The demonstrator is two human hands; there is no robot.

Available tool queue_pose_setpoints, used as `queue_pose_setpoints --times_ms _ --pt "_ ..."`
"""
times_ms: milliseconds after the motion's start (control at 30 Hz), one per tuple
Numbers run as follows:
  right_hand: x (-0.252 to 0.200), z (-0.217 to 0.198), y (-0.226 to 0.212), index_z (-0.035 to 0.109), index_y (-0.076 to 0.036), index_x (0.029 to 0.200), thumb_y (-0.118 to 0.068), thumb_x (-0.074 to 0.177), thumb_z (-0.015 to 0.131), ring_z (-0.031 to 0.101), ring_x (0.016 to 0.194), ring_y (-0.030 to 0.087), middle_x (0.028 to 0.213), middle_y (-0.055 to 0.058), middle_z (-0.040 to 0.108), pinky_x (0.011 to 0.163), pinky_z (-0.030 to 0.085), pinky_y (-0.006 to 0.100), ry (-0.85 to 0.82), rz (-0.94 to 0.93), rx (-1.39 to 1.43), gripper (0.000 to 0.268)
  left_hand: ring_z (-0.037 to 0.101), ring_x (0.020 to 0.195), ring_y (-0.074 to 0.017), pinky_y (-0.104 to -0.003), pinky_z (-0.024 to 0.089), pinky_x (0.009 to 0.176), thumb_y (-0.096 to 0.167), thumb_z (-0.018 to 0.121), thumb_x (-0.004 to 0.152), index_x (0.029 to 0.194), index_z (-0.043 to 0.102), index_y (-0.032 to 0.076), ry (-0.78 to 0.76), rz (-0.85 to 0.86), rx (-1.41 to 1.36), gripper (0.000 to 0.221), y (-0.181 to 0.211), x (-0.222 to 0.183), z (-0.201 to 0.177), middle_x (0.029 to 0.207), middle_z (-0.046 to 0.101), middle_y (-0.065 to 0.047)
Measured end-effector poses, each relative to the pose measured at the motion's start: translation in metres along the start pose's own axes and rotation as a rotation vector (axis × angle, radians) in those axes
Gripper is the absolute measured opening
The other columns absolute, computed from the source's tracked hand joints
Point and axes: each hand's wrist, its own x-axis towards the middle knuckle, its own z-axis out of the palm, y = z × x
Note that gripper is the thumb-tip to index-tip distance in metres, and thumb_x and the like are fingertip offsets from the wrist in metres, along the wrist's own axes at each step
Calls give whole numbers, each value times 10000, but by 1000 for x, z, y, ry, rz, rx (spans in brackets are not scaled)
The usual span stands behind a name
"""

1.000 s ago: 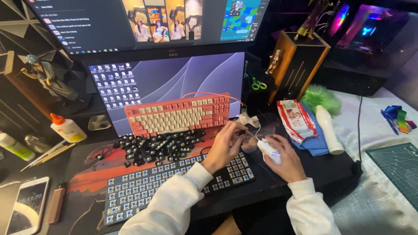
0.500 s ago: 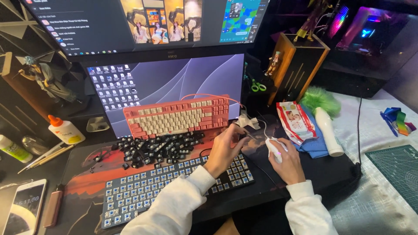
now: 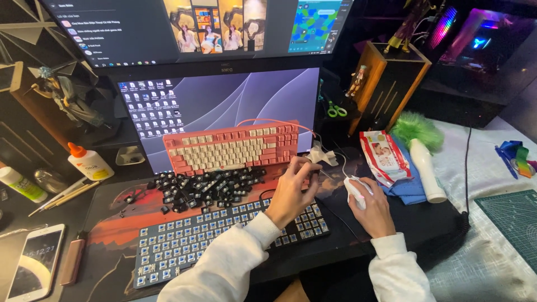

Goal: Installing and testing mechanical keyboard switches and keycaps on a keyboard base

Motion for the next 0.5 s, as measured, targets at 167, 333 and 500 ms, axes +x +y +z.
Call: queue_pose_setpoints --times_ms 167,333,500 --pt "1 1 0 814 -345 1552 -334 1062 814 821 1323 438 1527 83 744 1048 693 582 -1 -2 5 490 857 898 -458 -536 737 794 214 902 1109 1214 767 111 50 97 99 200 -11 -2 9 1192 706 -109" --pt "2 -4 -3 807 -321 1560 -325 1056 815 808 1318 469 1524 112 737 1045 684 607 -16 -3 22 504 862 957 -457 -547 726 802 149 878 1097 1198 763 153 42 111 123 153 -21 -3 14 1152 735 -89" --pt "1 -7 -5 799 -335 1570 -344 1074 804 804 1353 438 1555 87 729 1077 681 588 -33 16 5 496 890 950 -355 -443 716 787 216 867 1108 1243 762 212 37 108 171 171 -5 -1 6 1014 796 -40"
